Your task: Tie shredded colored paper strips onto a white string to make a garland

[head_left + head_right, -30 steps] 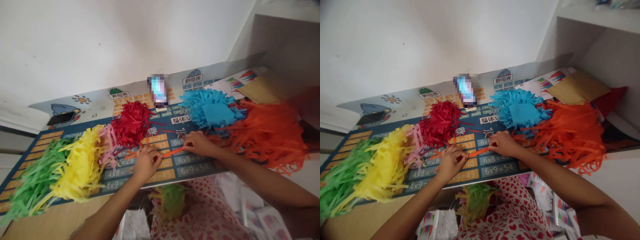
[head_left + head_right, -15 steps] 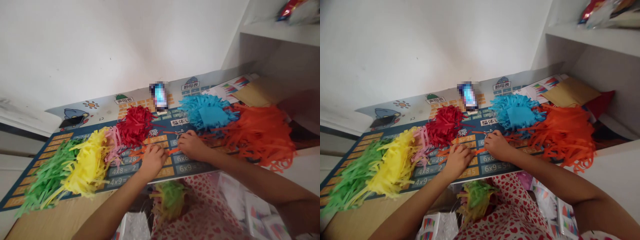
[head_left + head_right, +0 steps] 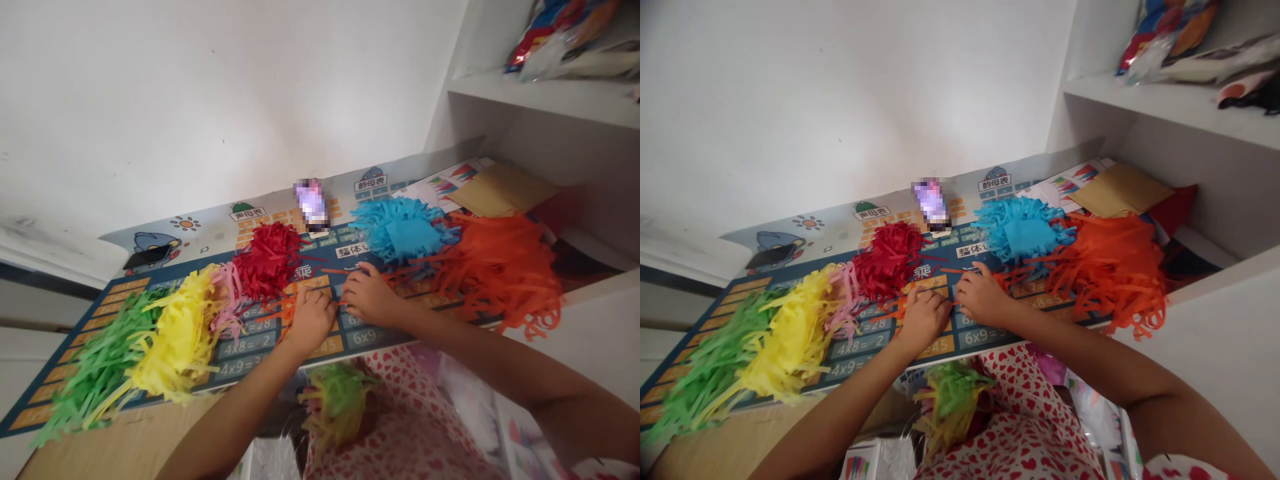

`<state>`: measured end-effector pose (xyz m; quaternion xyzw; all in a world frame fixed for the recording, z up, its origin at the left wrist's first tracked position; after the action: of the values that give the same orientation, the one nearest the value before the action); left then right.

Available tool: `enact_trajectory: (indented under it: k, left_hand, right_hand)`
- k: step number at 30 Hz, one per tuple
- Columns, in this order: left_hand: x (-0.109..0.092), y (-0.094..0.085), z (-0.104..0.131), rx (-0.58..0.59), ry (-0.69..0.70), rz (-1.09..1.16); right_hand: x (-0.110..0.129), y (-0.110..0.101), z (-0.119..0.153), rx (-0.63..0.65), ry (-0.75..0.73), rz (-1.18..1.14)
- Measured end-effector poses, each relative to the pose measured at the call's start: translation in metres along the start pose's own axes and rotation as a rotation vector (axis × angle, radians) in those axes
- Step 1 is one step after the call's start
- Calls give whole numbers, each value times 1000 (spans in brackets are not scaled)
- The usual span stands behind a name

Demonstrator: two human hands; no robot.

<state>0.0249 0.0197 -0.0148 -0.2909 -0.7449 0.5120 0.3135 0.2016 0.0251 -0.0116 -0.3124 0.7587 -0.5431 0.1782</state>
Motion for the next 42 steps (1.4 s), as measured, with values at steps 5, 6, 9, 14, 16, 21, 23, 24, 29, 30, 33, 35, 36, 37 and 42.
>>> enact_trajectory:
  k: [5, 6, 9, 14, 16, 21, 23, 24, 29, 30, 33, 35, 36, 37, 42]
  left_hand:
    - [0, 1, 11, -11, 27, 5]
    - [1, 1, 14, -18, 45, 20]
    - [4, 2, 27, -56, 86, 93]
    - [14, 8, 39, -91, -12, 309]
    - [19, 11, 39, -98, -92, 405]
    - [28, 16, 39, -58, -242, 660]
    - [29, 16, 39, -35, -291, 704]
    - [29, 15, 39, -31, -311, 714]
    - [26, 11, 37, -36, -348, 686]
    - [25, 10, 35, -30, -352, 668]
    - [23, 8, 29, 32, -383, 600]
    - [22, 7, 25, 93, -431, 555]
    - [21, 7, 24, 114, -459, 531]
    - [20, 6, 23, 121, -473, 500]
    - [3, -3, 20, 65, -163, 294]
  right_hand:
    - [11, 2, 7, 14, -43, 122]
    - [9, 3, 11, 22, -43, 120]
    - [-6, 4, 23, 49, -47, 100]
    - [-27, 7, 33, -14, -16, -38]
    - [-32, 9, 33, -34, 11, -126]
    - [-47, 15, 30, 54, 165, -364]
    - [-51, 16, 29, 98, 220, -423]
    - [-53, 17, 29, 110, 235, -440]
    - [-53, 14, 28, 140, 221, -443]
    - [-52, 14, 27, 149, 222, -434]
    - [-49, 11, 22, 179, 228, -393]
    - [-48, 8, 18, 215, 229, -359]
    - [-47, 7, 16, 239, 235, -342]
    - [-46, 5, 15, 256, 246, -322]
    - [-27, -5, 12, 184, 136, -102]
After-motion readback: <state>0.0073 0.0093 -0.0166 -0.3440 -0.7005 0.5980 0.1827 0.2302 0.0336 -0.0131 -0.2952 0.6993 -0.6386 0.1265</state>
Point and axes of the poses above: each hand's wrist, its own z-axis away from the middle knuckle, its own y-axis out of the palm, x = y × z, the point moved 2 cm from there along -z, towards the middle knuckle, and after that the axes turned 3 degrees about y, right-handed, at the moved point
